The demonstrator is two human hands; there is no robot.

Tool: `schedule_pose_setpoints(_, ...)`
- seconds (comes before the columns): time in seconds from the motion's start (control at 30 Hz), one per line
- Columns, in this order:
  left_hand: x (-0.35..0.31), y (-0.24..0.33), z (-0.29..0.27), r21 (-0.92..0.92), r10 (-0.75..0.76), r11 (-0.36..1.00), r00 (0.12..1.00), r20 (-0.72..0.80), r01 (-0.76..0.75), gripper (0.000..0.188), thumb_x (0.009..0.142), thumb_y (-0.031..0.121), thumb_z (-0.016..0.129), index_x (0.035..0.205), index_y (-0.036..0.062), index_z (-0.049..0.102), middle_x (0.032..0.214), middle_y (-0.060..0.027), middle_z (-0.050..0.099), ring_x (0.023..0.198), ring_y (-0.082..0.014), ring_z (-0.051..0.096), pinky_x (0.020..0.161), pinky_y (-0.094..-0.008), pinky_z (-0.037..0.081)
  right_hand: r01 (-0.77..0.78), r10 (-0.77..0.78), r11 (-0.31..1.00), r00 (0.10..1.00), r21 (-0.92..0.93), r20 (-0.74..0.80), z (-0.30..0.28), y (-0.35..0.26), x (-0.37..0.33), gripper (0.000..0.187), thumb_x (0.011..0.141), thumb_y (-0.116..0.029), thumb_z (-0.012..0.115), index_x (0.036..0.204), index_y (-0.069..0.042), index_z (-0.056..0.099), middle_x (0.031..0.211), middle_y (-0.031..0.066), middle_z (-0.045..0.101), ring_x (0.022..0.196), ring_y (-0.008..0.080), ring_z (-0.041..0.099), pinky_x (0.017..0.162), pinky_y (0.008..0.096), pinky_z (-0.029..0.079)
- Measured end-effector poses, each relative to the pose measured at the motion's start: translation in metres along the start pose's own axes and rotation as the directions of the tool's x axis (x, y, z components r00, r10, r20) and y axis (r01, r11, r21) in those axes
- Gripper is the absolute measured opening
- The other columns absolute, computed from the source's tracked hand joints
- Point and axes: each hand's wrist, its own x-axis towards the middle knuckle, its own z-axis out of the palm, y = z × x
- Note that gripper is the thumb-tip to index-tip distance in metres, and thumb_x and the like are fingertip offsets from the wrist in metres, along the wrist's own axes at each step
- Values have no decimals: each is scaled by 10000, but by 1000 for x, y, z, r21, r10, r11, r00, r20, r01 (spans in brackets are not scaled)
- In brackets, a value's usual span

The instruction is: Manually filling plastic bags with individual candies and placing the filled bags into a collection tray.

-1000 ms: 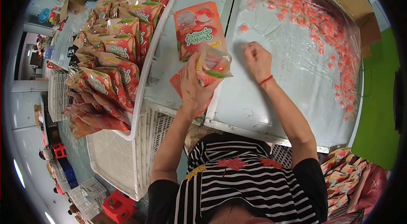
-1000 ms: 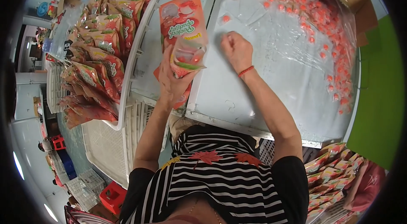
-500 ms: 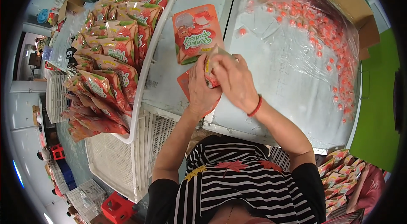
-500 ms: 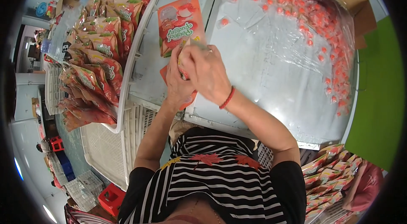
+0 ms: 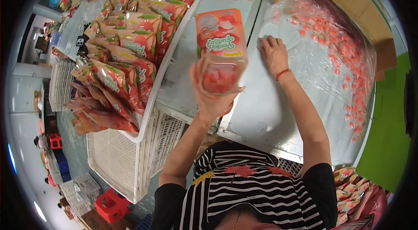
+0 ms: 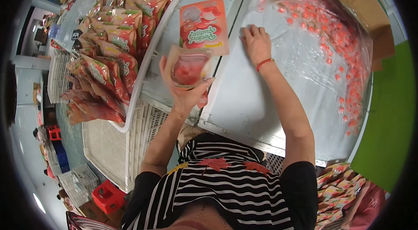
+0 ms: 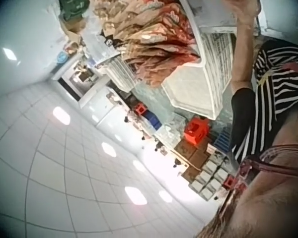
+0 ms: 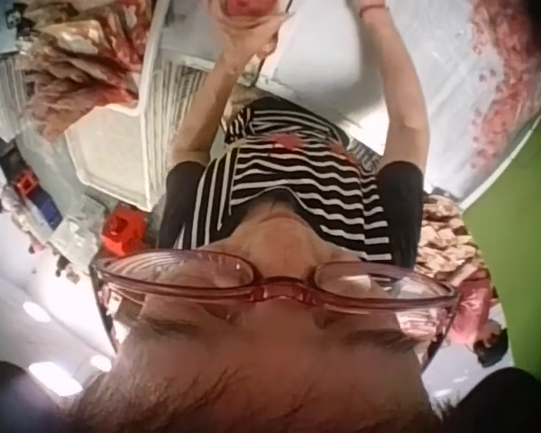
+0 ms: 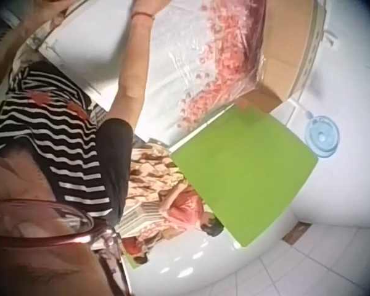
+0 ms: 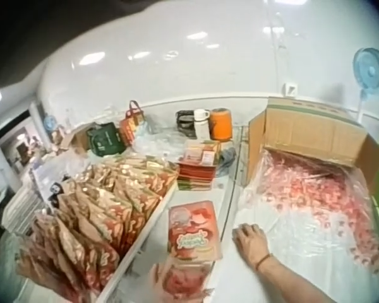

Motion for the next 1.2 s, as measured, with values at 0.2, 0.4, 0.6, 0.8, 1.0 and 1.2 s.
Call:
schedule_pose_setpoints(0.2, 12, 2, 13, -177, -96, 977, 988, 120, 116, 1083, 515, 145, 887, 1369, 20, 233, 1317, -162, 375, 1184, -290, 445, 999, -387, 387, -96, 138, 944, 984, 316, -114, -19, 4, -3, 188, 897, -115, 539, 1061, -26, 561, 904, 139, 629, 746, 291, 608, 682, 377, 501)
schedule_pose_setpoints(0.4, 6, -1, 13, -108, -124, 984, 981, 151, 141, 1121, 541, 139, 870, 1393, -1, 155, 1372, -181, 338, 1225, -299, 417, 1048, -402, 344, -50, 83, 724, 996, 688, -14, -166, -87, 4, 172, 884, -126, 578, 1035, -49, 613, 853, 89, 648, 735, 182, 602, 696, 276, 476)
schedule_pose_setpoints(0.6, 2, 0, 30, -159, -120, 979, 991, 55, 128, 1040, 578, 232, 831, 1387, -14, 225, 1363, -183, 362, 1221, -400, 329, 1030, -475, 285, 274, -282, 821, 957, 500, -63, -164, -119, 7, 170, 825, -175, 631, 922, -35, 617, 839, 83, 617, 806, 269, 586, 797, 361, 437)
schedule_pose_setpoints(0.8, 6, 10, 17, 40, -53, 998, 998, 17, 53, 1108, 559, 250, 843, 1397, -14, 168, 1299, -193, 365, 1202, -399, 325, 1006, -492, 290, 352, -340, 844, 935, 405, -102, -167, -117, -1, 85, 787, -105, 621, 835, -35, 611, 845, 77, 572, 778, 259, 578, 842, 387, 442)
schedule_pose_setpoints(1.0, 27, 3, -30, -622, -336, 624, 881, 332, 472, 681, 782, 63, 678, 1362, -15, 330, 973, -58, 580, 918, -108, 546, 834, -256, 434, 543, -575, 702, 814, 460, -85, -196, -100, 10, 107, 693, -37, 608, 789, -30, 560, 777, 70, 507, 756, 243, 576, 860, 406, 472)
schedule_pose_setpoints(1.2, 38, 23, -40, -532, -356, 606, 799, 484, 592, 152, 913, 71, 559, 952, -45, 650, 880, 2, 608, 791, -37, 514, 695, -197, 438, 393, -518, 704, 854, 591, 48, -208, -105, 2, 123, 757, -76, 657, 767, 15, 575, 857, 127, 591, 723, 314, 582, 661, 361, 500)
